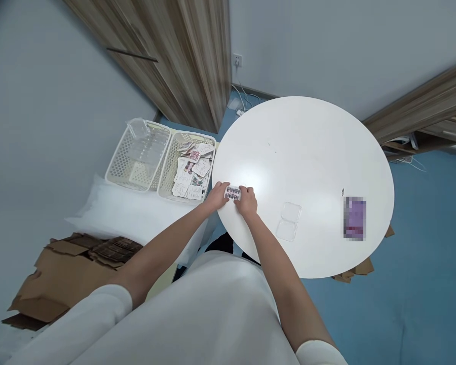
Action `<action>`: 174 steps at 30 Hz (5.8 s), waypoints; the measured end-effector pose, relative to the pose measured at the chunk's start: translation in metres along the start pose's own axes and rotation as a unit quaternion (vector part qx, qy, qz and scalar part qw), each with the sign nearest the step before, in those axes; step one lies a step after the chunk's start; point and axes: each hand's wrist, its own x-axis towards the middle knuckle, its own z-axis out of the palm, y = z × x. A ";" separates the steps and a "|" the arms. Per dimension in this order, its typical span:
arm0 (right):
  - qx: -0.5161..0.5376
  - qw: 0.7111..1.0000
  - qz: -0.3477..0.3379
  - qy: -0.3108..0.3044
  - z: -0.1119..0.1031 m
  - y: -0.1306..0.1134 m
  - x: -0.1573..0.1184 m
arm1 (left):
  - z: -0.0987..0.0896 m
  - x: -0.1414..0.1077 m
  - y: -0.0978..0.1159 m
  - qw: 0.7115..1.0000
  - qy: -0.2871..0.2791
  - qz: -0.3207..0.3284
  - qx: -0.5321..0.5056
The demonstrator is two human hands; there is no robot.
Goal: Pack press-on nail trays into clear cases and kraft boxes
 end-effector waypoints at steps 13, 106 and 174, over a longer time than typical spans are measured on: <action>0.084 0.990 -0.111 0.035 0.000 0.015 -0.018 | 0.012 -0.022 0.006 0.996 0.073 0.052 0.004; 0.504 0.858 0.087 0.043 -0.094 0.166 -0.135 | 0.115 -0.070 0.142 0.895 -0.062 -0.025 -0.440; 0.528 0.834 0.145 0.072 -0.150 0.162 -0.153 | 0.072 -0.086 0.197 0.930 -0.082 -0.019 -0.357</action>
